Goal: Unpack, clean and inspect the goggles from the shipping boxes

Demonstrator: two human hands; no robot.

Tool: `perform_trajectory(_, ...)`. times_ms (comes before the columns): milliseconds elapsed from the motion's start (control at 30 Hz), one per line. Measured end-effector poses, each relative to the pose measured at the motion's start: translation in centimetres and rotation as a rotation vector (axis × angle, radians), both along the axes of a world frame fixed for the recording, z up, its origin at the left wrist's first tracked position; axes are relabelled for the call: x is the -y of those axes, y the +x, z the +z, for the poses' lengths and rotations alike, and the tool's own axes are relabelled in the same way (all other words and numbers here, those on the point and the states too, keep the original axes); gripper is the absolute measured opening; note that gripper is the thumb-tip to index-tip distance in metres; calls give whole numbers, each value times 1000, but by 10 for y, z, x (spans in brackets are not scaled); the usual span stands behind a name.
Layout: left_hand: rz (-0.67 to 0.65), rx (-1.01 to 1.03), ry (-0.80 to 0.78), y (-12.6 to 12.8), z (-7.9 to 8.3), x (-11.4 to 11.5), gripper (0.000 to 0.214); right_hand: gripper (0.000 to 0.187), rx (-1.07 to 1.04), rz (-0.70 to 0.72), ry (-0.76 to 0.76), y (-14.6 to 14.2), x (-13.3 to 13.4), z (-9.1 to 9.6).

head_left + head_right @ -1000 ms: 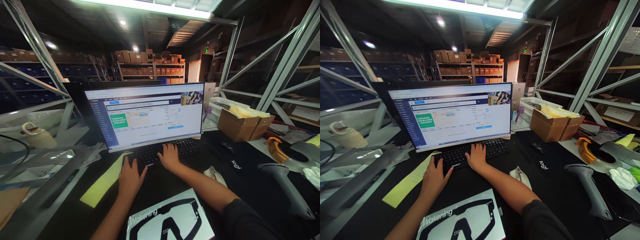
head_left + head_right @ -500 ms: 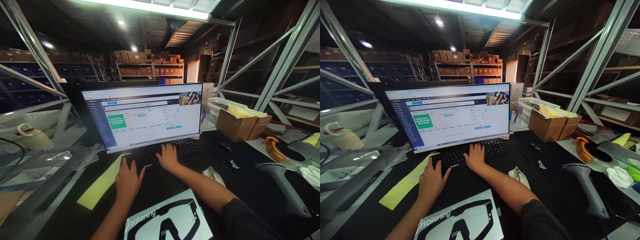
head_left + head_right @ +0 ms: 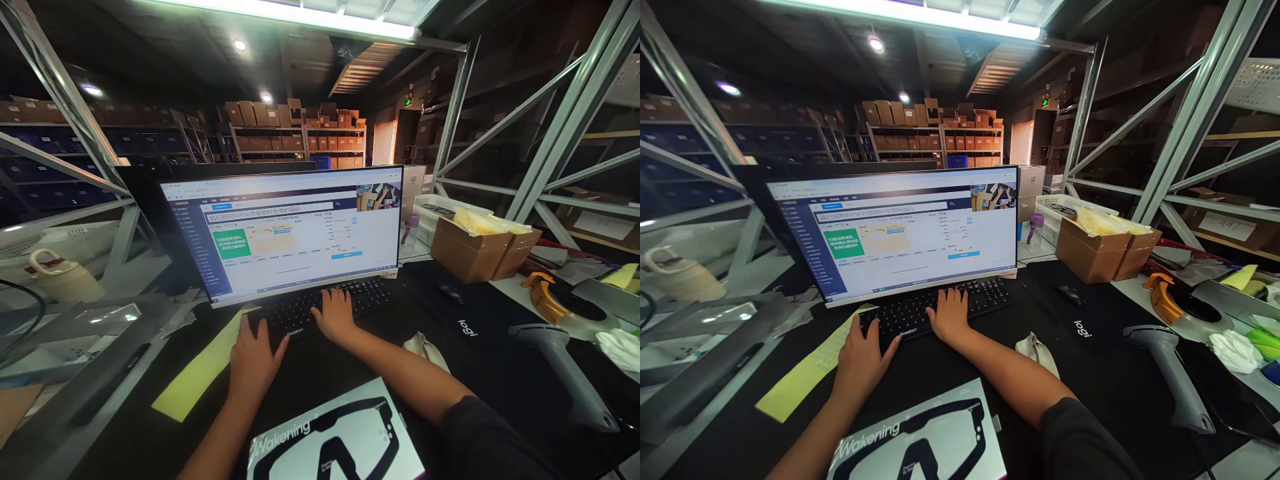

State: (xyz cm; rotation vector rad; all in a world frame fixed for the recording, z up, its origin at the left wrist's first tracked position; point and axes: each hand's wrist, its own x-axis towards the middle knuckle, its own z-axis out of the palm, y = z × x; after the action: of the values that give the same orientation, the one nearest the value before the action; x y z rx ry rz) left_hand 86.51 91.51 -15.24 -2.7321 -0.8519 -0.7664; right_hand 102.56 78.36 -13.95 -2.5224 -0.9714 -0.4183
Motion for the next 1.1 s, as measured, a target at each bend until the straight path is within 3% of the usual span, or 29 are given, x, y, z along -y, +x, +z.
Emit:
perform_trajectory(233,-53,-8,-5,-4,2,-7,80,57,-6,1,4,-1,1,1)
perform_trajectory(467,-25,-42,78,-6,9,8,66,56,-16,-1,11,-2,0,3)
perform_trajectory(767,-22,-7,73,-4,2,6,70,58,-15,5,8,0,0,1)
perform_trajectory(1100,1,-52,96,-5,7,14,62,58,-16,4,3,0,0,2)
